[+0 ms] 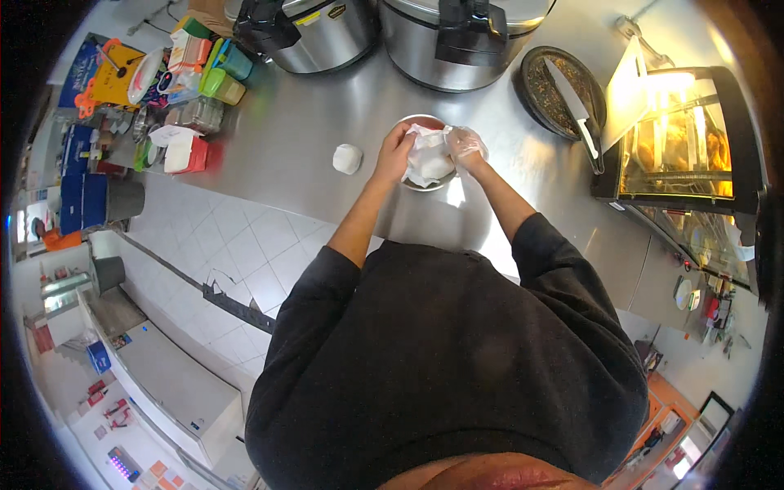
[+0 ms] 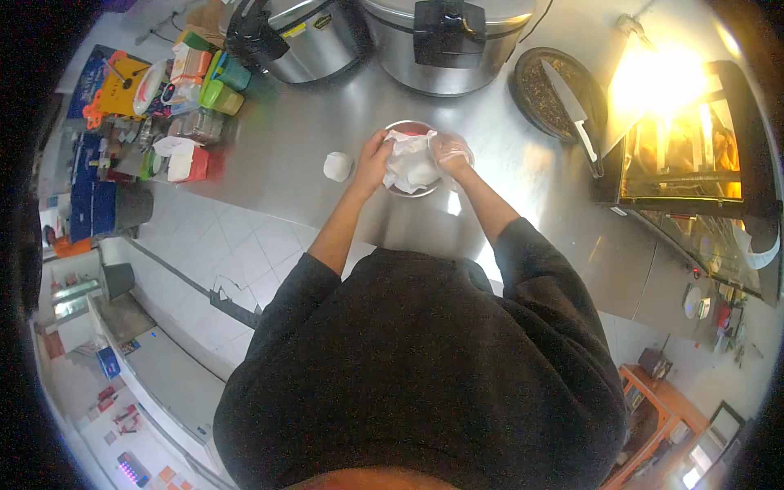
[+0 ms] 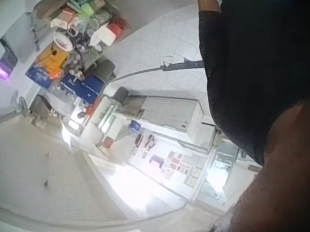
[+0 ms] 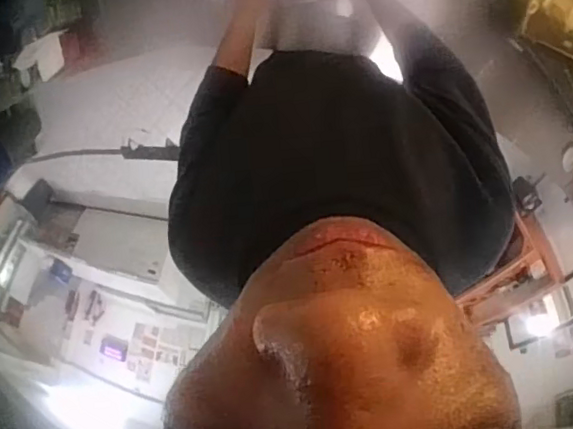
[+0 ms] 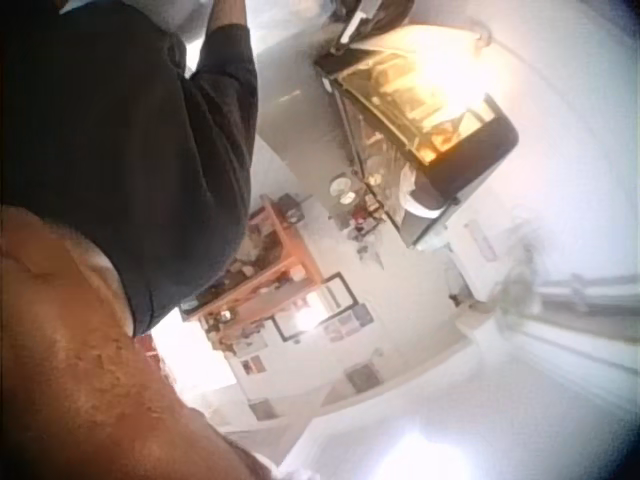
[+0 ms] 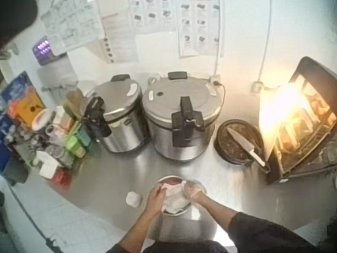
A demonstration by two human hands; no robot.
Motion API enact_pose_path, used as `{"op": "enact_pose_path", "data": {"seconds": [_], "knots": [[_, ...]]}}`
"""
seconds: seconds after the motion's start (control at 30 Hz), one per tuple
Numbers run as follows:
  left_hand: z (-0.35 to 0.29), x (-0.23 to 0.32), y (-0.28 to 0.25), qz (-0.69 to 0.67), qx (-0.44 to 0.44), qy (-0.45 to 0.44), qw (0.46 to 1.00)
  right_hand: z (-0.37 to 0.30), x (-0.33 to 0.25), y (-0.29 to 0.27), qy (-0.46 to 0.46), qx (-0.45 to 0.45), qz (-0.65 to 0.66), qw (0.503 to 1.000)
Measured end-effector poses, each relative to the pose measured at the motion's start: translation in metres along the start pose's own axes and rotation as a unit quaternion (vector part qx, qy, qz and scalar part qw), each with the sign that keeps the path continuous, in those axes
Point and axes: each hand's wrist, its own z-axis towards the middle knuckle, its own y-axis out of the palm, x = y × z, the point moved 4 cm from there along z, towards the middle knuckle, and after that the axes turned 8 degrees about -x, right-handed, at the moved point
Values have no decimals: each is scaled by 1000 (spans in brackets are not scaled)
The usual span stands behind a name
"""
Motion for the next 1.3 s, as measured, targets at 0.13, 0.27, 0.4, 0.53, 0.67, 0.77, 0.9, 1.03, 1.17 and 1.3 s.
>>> {"op": "enact_pose_path", "data": {"seconds": [0.13,0.27,0.4,0.53,0.67,0.77,0.9,1.03,1.17,1.3], "knots": [[7,9,-24,-29,-3,-22,999,14,-18,-10,-26,-42,-124,991],[-17,15,-37,25,-143,-12,989,46,-58,-4,-33,-94,-113,989],[-48,33,-6,163,-263,-6,951,44,-127,14,-15,-278,-318,906],[-53,30,2,185,-266,16,946,49,-102,79,-8,-213,-441,872],[-50,28,3,168,-238,9,957,48,-111,68,50,-195,-404,892],[-47,31,-6,160,-168,18,973,43,-160,-10,74,-221,-249,940],[-39,5,-23,91,-14,-43,995,46,-125,-134,140,-161,-125,969],[-4,17,-37,101,94,12,990,29,50,-236,326,52,-83,940],[31,55,-23,79,89,66,991,22,126,-257,385,60,-167,905],[45,94,-3,103,57,72,990,14,63,-252,345,193,-224,891]]}}
